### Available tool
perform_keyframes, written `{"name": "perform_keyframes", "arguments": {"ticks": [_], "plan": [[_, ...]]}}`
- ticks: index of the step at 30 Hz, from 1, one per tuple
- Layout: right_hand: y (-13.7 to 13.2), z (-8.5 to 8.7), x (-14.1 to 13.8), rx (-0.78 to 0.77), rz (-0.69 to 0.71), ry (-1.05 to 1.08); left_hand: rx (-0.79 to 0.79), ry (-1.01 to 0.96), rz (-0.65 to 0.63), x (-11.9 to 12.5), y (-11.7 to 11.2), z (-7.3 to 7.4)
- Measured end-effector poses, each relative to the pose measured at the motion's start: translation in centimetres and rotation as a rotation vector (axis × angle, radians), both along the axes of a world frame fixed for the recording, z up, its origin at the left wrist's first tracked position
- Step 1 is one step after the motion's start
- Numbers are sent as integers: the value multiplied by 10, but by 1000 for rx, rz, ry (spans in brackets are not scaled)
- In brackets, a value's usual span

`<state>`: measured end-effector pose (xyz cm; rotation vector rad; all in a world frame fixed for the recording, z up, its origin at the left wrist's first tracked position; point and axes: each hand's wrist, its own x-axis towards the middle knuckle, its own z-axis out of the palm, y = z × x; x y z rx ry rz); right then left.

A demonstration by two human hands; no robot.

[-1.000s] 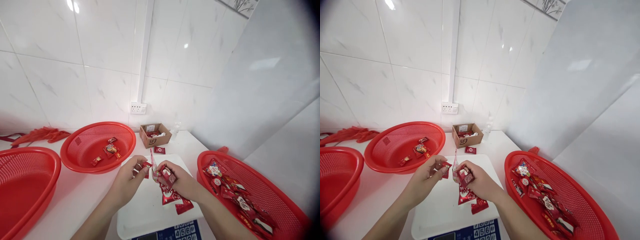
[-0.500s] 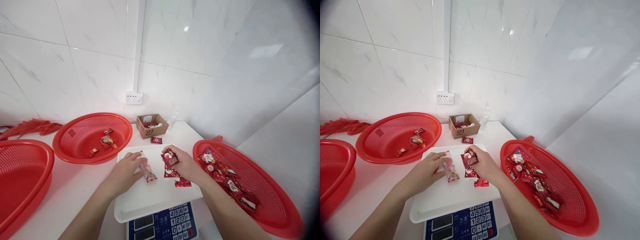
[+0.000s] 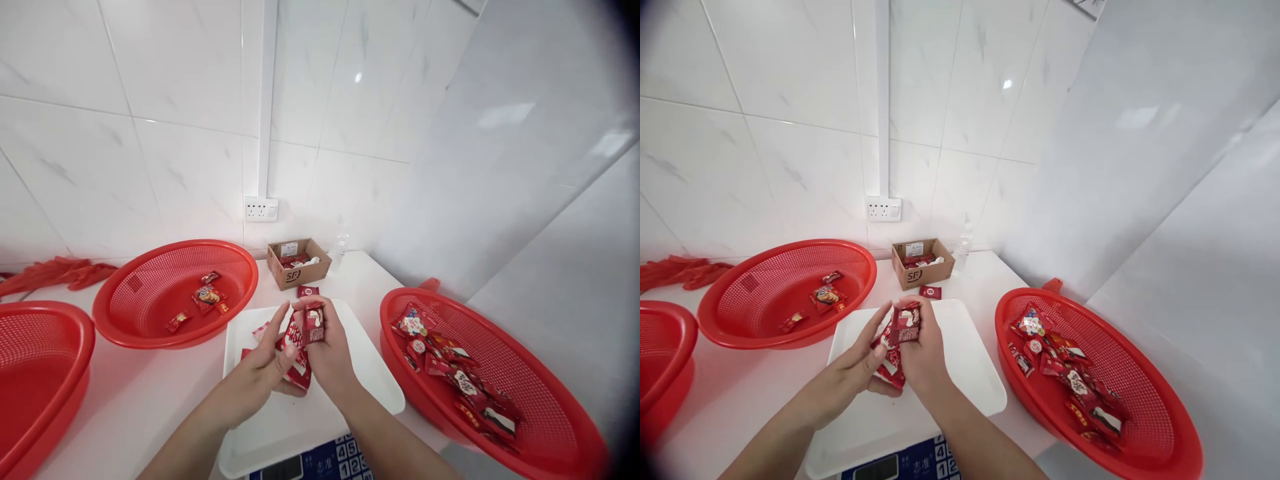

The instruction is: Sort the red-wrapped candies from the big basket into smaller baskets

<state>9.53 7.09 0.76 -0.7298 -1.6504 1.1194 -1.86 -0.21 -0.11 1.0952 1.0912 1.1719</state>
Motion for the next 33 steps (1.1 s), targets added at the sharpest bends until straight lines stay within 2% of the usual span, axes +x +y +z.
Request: {"name": "perform_keyframes", "arguments": {"ticks": [4, 8, 13, 17, 22, 25, 28, 31, 33], "plan": [[-7, 6, -12, -167, 66, 40, 38, -203, 53, -4, 5, 8], [-8, 9, -12, -350, 151, 109, 66, -224, 109, -9, 9, 7], [-5, 8, -9, -484, 286, 287, 77, -227, 135, -13, 9, 3], [5, 5, 0, -425, 210, 277, 116, -76, 171, -17, 7, 6], [25, -9, 30, -189, 43, -128, 100, 174, 322, -27, 4, 12], [31, -20, 49, -69, 68, -333, 145, 162, 421, -32, 3, 14], [31, -23, 57, -38, 146, -453, 198, 139, 460, -35, 3, 15], [29, -18, 56, -68, 175, -458, 229, 148, 502, -35, 1, 16], [27, -15, 54, -78, 120, -410, 240, 142, 540, -35, -2, 17]]}}
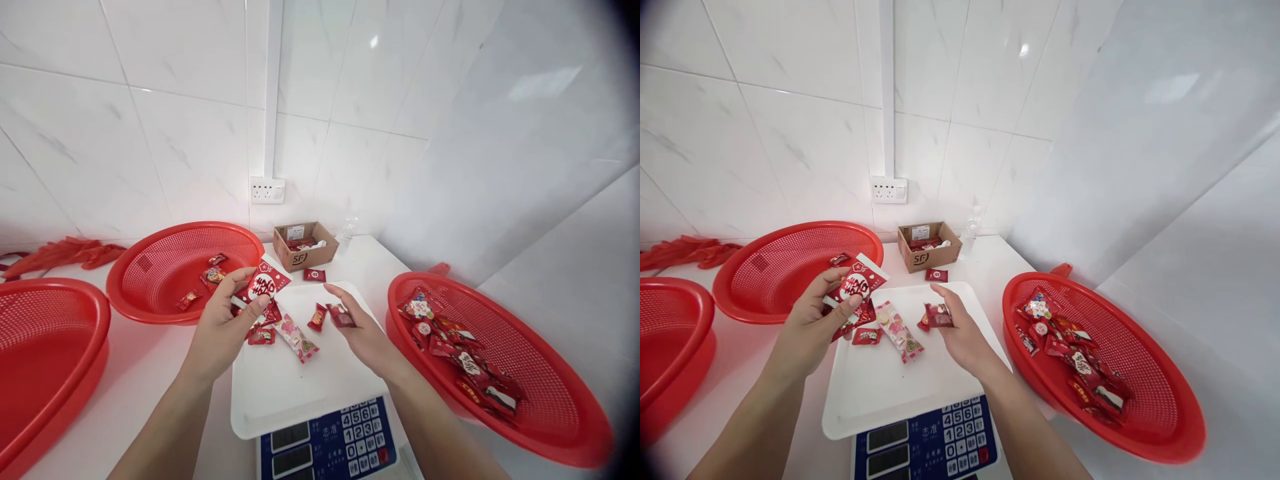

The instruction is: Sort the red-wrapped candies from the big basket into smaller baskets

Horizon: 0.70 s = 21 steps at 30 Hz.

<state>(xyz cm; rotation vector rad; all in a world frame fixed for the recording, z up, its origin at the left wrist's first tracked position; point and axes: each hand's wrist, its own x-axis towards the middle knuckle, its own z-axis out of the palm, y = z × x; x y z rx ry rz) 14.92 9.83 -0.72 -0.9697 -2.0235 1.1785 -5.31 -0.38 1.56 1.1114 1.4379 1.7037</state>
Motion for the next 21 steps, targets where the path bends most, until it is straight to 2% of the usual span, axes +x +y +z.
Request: {"name": "perform_keyframes", "arguments": {"ticks": [3, 9, 13, 15, 18, 21], "plan": [[-4, 2, -1, 47, -44, 12, 33, -20, 48, 1, -5, 2], [-10, -3, 8, 255, 21, -325, 43, -14, 49, 3, -11, 9], [-6, 1, 15, 291, 142, -499, 35, -14, 37, 4, -11, 11], [-7, 6, 18, 306, 144, -577, 29, -16, 47, 4, -11, 10], [-12, 12, 20, 312, 142, -576, 33, -4, 61, 4, -11, 10], [-18, 11, 20, 291, 230, -543, 53, -3, 45, 4, -11, 10]]}}
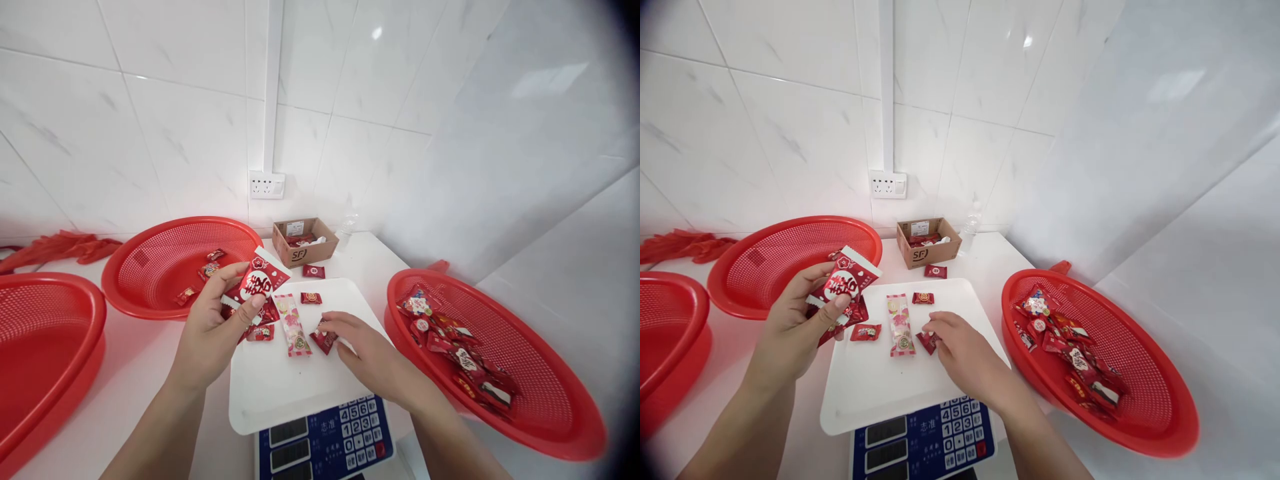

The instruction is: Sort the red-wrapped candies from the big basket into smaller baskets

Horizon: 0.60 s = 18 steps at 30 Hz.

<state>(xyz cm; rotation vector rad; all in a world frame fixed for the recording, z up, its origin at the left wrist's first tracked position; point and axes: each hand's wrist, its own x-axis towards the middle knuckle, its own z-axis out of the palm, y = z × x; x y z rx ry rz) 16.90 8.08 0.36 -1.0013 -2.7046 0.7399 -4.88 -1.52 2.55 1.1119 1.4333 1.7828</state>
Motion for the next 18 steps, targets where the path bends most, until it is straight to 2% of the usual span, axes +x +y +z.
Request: {"name": "perform_keyframes", "arguments": {"ticks": [2, 7, 10, 13, 18], "plan": [[-1, -3, -1, -29, 50, -20, 4, -4, -15, 0, 0, 0], [-4, -4, -11, 36, 10, 11, -3, 25, -23, 0, 0, 1], [-13, -3, -21, 45, 165, 37, 6, 58, -25, -1, 0, 0], [-20, -4, -28, 19, 269, -65, 8, 82, -18, -1, 0, 0], [-18, -5, -27, 72, 178, -117, -31, 87, 21, -1, -1, 2]]}}
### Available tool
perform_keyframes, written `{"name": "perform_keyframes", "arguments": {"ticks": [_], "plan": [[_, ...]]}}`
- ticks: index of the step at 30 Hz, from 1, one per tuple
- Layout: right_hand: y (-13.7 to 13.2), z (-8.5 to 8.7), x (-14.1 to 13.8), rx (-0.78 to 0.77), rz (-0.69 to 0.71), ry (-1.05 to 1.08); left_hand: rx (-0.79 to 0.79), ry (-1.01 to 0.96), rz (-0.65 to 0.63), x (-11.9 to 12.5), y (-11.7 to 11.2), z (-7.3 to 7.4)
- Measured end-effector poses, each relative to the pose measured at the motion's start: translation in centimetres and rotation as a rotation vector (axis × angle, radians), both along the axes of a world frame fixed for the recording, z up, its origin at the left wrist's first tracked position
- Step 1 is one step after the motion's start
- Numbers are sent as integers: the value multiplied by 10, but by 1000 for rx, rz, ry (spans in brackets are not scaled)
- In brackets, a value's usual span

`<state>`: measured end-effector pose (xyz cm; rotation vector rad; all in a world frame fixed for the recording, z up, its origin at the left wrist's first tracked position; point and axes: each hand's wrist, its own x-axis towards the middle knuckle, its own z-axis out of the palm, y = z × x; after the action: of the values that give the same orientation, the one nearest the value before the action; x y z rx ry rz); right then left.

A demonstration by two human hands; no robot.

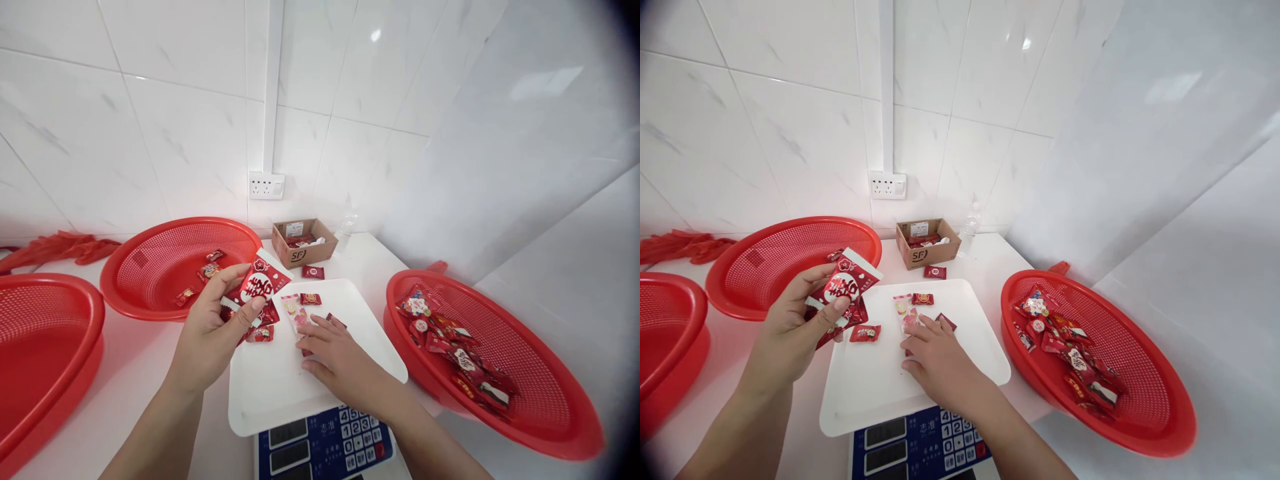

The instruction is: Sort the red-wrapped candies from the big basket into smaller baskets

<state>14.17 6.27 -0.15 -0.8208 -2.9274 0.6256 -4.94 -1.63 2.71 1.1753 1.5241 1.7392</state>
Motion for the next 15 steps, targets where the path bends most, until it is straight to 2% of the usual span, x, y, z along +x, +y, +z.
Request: {"name": "perform_keyframes", "arguments": {"ticks": [2, 6, 10, 15], "plan": [[-2, 2, -4, 35, -6, 8, -12, 8, 6, 1, 0, 0], [-13, 3, -30, 93, 128, 52, -15, 38, -16, 2, 0, -1], [-18, -3, -50, 75, 172, 20, -16, 76, -7, 1, 1, -3], [-11, -1, -32, 17, 91, 58, -127, 140, -89, 1, 2, -2]]}}
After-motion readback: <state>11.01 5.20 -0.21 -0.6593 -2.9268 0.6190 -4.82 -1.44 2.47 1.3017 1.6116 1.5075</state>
